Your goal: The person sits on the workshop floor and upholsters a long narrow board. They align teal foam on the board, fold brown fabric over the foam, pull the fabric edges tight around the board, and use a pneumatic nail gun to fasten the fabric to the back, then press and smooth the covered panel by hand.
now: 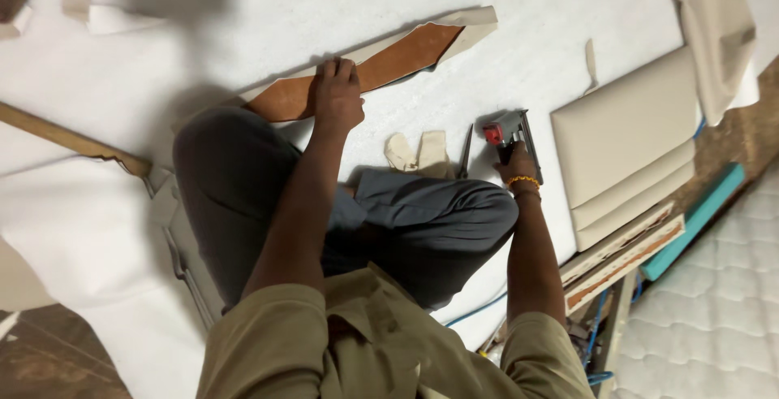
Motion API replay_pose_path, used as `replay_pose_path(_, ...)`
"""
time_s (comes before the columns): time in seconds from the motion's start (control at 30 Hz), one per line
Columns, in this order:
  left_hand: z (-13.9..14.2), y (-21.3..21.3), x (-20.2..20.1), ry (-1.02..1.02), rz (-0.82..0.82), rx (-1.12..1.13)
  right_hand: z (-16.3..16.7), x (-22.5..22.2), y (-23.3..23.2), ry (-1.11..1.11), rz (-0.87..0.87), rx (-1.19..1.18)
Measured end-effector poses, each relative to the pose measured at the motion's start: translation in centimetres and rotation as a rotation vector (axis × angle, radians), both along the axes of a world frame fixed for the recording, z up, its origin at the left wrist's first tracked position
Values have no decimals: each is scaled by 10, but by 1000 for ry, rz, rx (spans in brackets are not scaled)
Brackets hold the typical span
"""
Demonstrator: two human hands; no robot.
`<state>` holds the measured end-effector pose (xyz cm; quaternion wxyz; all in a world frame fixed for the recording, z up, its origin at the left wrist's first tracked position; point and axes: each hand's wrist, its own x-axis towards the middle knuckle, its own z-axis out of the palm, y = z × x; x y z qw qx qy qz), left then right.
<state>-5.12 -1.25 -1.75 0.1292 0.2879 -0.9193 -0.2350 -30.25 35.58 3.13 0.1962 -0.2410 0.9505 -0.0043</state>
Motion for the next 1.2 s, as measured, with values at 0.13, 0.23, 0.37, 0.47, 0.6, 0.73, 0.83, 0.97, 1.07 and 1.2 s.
replay_pose_path(0.13,6,-3,-6,-82,-25,30,0,-13,-11,-92,56,284)
replay_pose_path(0.23,11,-5,-11,-3,17,-52,15,-12,-20,-98,93,215)
replay_pose_path(0.37,12,-4,-19,-45,49,-127,29,33,-38,52,242,-368)
replay_pose_path(0.47,13,-5,-21,-51,66,-145,16,80,-72,-95,226,-412)
replay_pose_path(0.6,26,-6,-14,-41,54,-52,-17,136,-119,-350,188,-432)
replay_pose_path(0.73,47,5,-12,1,-7,-120,-48,175,-150,-388,506,-333)
replay_pose_path(0.83,53,19,-11,-28,-46,-263,-65,192,-157,-420,615,-211)
replay_pose_path(0.97,40,26,-10,0,-53,-456,-76,195,-155,-412,612,-53)
replay_pose_path(1.07,22,25,-11,35,-72,-470,-76,189,-155,-382,630,-31)
replay_pose_path(1.2,7,19,-10,134,-92,-382,-69,188,-158,-390,552,-71)
